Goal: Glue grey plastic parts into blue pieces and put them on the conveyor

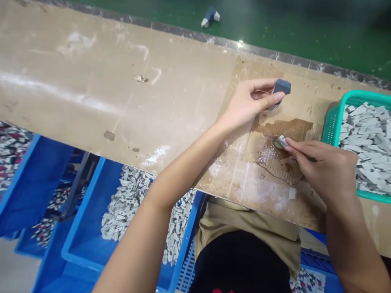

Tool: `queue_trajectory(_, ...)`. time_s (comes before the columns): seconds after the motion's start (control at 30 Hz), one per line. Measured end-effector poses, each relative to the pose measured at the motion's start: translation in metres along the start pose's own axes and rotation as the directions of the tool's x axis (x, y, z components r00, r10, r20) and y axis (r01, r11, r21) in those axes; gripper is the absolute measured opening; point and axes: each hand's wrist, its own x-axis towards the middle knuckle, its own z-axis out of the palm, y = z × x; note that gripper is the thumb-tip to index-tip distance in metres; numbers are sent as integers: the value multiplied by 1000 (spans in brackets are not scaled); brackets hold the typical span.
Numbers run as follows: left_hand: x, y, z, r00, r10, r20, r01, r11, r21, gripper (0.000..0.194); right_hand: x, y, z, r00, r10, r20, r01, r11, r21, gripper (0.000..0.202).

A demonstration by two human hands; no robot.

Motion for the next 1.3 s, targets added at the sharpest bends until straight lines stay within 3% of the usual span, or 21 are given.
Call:
queue_trajectory(0.17, -4, 8, 7, 996, -82, 24, 81, 996, 46, 24, 2, -3, -2, 999, -21, 26, 22, 998, -64, 22)
queue_trajectory(0.4, 11, -26, 4, 997, -63, -37, 66, 992, 107, 36, 3, -5, -2, 999, -22, 46, 26, 996, -89, 21)
queue_trajectory(0.57, 2, -3, 8, 998, -60, 22, 57, 992, 114, 35, 1, -2, -1, 998, -53, 29, 55, 994, -89, 20)
queue_trajectory(0.7, -7, 18, 14, 993, -114, 35, 111, 990, 86, 20, 1, -1, -1, 997, -61, 49, 66, 992, -109, 21)
queue_trajectory(0.93, -12, 14, 19, 996, -92, 17, 90, 991, 103, 20, 1, 2, 1, 987, -161, -6, 159, 978, -138, 16)
queue_trajectory(1.2, -12, 16, 17, 992, -95, 79, 85, 989, 117, 24, 1, 2, 2, 990, -140, -12, 139, 988, -75, 21)
queue_trajectory(1.3, -11, 11, 15, 995, -67, 77, 59, 992, 111, 20, 2, -2, -1, 997, -43, -64, 43, 999, 2, 20)
